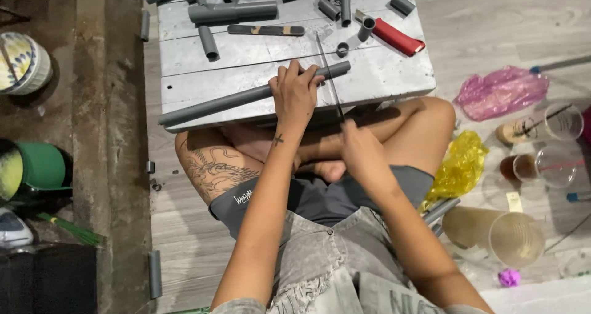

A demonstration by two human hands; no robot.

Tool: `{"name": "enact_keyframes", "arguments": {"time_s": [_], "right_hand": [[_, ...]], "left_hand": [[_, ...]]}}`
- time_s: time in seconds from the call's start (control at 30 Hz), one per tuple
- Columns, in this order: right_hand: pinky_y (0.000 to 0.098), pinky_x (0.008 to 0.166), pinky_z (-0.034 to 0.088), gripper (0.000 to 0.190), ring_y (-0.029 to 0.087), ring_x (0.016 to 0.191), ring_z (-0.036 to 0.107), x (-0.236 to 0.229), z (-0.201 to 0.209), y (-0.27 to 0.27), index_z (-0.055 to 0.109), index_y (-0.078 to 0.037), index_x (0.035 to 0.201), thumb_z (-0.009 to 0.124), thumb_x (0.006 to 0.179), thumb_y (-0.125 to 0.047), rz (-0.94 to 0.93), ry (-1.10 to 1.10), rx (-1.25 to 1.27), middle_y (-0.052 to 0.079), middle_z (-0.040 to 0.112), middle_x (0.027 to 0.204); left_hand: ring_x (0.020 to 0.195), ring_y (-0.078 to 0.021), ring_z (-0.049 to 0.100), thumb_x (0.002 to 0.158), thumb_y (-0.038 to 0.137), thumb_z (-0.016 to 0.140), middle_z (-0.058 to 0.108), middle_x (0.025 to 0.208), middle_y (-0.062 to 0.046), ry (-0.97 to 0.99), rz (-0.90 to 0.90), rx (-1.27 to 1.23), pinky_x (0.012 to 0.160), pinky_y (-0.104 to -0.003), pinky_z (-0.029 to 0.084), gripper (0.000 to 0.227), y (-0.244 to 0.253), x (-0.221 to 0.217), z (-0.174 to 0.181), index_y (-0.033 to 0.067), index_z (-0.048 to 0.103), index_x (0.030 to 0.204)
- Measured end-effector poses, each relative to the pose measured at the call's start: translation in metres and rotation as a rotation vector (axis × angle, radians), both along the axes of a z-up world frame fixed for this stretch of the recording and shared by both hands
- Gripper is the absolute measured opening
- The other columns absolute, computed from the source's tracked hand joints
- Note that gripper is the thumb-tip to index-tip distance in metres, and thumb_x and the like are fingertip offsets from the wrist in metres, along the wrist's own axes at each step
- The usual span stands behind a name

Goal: Deburring the edges of PVC pipe segments and fittings using a hand tool

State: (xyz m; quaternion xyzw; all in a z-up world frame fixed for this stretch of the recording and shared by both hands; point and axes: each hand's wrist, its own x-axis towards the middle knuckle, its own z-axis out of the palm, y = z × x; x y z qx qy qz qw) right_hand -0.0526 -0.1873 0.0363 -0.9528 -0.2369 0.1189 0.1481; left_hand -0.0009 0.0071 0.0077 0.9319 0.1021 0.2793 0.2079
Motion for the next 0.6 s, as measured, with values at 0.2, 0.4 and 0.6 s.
{"name": "enact_keyframes", "arguments": {"time_s": [0.2, 0.4, 0.6], "right_hand": [[0.0545, 0.066, 0.061, 0.009, 0.048, 0.078, 0.074, 0.029, -0.017, 0.021, 0.051, -0.004, 0.105, 0.045, 0.099, -0.008, -0.023, -0.079, -0.059, 0.024, 0.065, 0.085], [0.0577, 0.069, 0.062, 0.016, 0.052, 0.084, 0.073, -0.018, 0.011, -0.027, 0.054, -0.005, 0.112, 0.046, 0.098, -0.003, 0.123, -0.043, -0.176, 0.031, 0.065, 0.091], [0.0551, 0.065, 0.061, 0.013, 0.052, 0.078, 0.073, -0.016, 0.016, -0.02, 0.057, -0.001, 0.107, 0.047, 0.099, -0.004, 0.097, -0.07, -0.054, 0.032, 0.066, 0.082]], "left_hand": [[0.092, -0.0237, 0.054, 0.096, 0.046, 0.062, 0.049, 0.093, 0.001, -0.006, 0.019, 0.067, 0.087, -0.045, 0.044, 0.028, 0.0, 0.003, -0.009, 0.0213, 0.072, 0.105], [0.095, -0.0272, 0.053, 0.095, 0.046, 0.062, 0.047, 0.096, 0.0, -0.003, -0.003, 0.02, 0.087, -0.048, 0.045, 0.027, -0.001, 0.001, -0.003, 0.0228, 0.071, 0.105], [0.096, -0.0265, 0.051, 0.094, 0.047, 0.064, 0.044, 0.096, 0.0, 0.032, 0.011, 0.033, 0.087, -0.046, 0.045, 0.027, 0.002, 0.0, 0.0, 0.0245, 0.072, 0.106]]}}
